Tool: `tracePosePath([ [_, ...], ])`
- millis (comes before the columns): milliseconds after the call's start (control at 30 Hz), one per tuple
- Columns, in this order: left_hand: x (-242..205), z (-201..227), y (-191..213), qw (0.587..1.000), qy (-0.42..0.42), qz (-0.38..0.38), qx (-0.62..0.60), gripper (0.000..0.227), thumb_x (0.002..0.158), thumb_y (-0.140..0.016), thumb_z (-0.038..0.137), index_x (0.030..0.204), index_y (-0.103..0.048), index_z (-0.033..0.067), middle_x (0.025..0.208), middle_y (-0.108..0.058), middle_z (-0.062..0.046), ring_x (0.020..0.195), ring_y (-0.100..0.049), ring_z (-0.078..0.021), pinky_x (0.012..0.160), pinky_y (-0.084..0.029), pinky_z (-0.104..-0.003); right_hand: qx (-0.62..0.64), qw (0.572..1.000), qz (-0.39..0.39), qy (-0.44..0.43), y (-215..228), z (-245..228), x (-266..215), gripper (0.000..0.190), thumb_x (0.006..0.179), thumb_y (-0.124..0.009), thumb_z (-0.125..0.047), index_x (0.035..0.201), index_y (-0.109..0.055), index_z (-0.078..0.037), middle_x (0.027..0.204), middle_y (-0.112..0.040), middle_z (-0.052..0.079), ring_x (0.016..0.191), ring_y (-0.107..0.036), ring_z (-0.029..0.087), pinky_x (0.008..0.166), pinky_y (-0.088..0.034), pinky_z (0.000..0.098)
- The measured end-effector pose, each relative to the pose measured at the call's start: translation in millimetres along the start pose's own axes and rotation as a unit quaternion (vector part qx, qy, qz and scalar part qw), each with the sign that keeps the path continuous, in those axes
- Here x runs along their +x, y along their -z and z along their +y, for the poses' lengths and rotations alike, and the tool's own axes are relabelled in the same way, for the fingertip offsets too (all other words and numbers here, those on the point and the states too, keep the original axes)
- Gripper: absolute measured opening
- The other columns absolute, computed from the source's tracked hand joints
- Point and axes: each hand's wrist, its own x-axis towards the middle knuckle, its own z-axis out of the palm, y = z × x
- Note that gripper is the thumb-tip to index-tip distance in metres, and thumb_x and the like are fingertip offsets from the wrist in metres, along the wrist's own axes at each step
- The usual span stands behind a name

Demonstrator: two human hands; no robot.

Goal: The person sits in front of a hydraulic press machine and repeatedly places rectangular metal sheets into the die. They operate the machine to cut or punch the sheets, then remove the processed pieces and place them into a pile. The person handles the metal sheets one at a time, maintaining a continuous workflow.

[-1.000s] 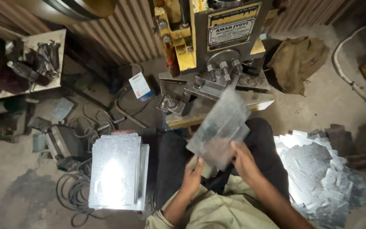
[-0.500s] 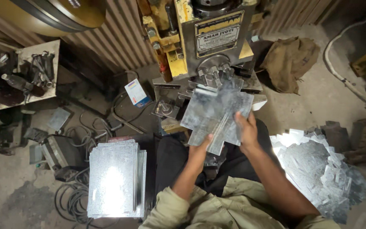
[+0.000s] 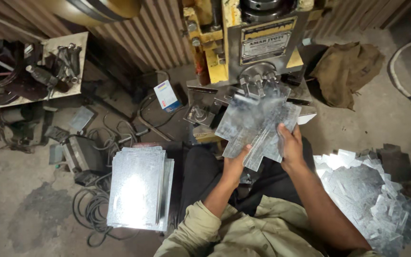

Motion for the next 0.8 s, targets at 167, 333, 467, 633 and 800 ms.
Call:
tracePosePath([
  [167, 1.0, 14.4, 54.5, 0.991, -0.094, -0.027, 0.092, 0.053, 0.104, -0.062, 0.039, 0.14, -0.067, 0.0002, 0.117, -0.072, -0.009, 0.108, -0.063, -0.0179, 0.094, -0.048, -0.031, -0.1, 0.994, 0.04, -0.007, 48.6, 1.5, -11.1, 0.045, 0.104, -0.066, -0.027, 0.138, -0.057, 0.001, 0.119, -0.066, 0.009, 0.103, -0.062, 0.021, 0.089, -0.05, 0.0387],
  [333, -0.1, 48.4, 180.5, 0.833, -0.282, 0.272, 0.39, 0.059, 0.096, -0.068, 0.048, 0.131, -0.061, 0.0004, 0.124, -0.068, -0.019, 0.118, -0.063, -0.0336, 0.103, -0.049, -0.046, -0.025, 0.996, 0.075, 0.051, 144.4, -11.7, -9.6, 0.032, 0.108, -0.066, -0.017, 0.134, -0.058, 0.001, 0.121, -0.067, 0.009, 0.112, -0.068, 0.023, 0.097, -0.057, 0.0383],
  [467, -31.1, 53.8, 265.9, 0.606, -0.239, 0.355, 0.67, 0.079, 0.089, -0.072, 0.047, 0.148, -0.045, 0.0006, 0.15, -0.047, -0.027, 0.141, -0.041, -0.0473, 0.114, -0.032, -0.061, 0.17, 0.977, 0.123, 0.051, 220.0, -37.6, -33.4, 0.041, 0.099, -0.059, -0.014, 0.139, -0.062, -0.006, 0.137, -0.071, 0.008, 0.124, -0.074, 0.021, 0.104, -0.058, 0.0336],
  [633, -67.4, 28.3, 270.4, 0.584, -0.09, 0.312, 0.744, 0.098, 0.081, -0.075, 0.05, 0.155, -0.027, 0.0061, 0.16, -0.023, -0.025, 0.149, -0.022, -0.0431, 0.114, -0.009, -0.077, 0.214, 0.972, 0.091, 0.023, 230.7, -16.0, -37.3, 0.015, 0.102, -0.06, -0.011, 0.117, -0.062, -0.009, 0.112, -0.063, 0.004, 0.086, -0.055, 0.014, 0.082, -0.052, 0.0276],
  [800, -84.2, -9.6, 267.9, 0.549, -0.113, 0.27, 0.783, 0.082, 0.081, -0.067, 0.011, 0.158, -0.038, 0.0118, 0.162, -0.036, -0.022, 0.15, -0.033, -0.043, 0.123, -0.023, -0.059, 0.196, 0.963, 0.122, -0.14, 175.3, 33.9, -31.7, 0.02, 0.104, -0.073, -0.02, 0.108, -0.061, -0.004, 0.088, -0.05, 0.006, 0.077, -0.046, 0.019, 0.066, -0.041, 0.0308],
])
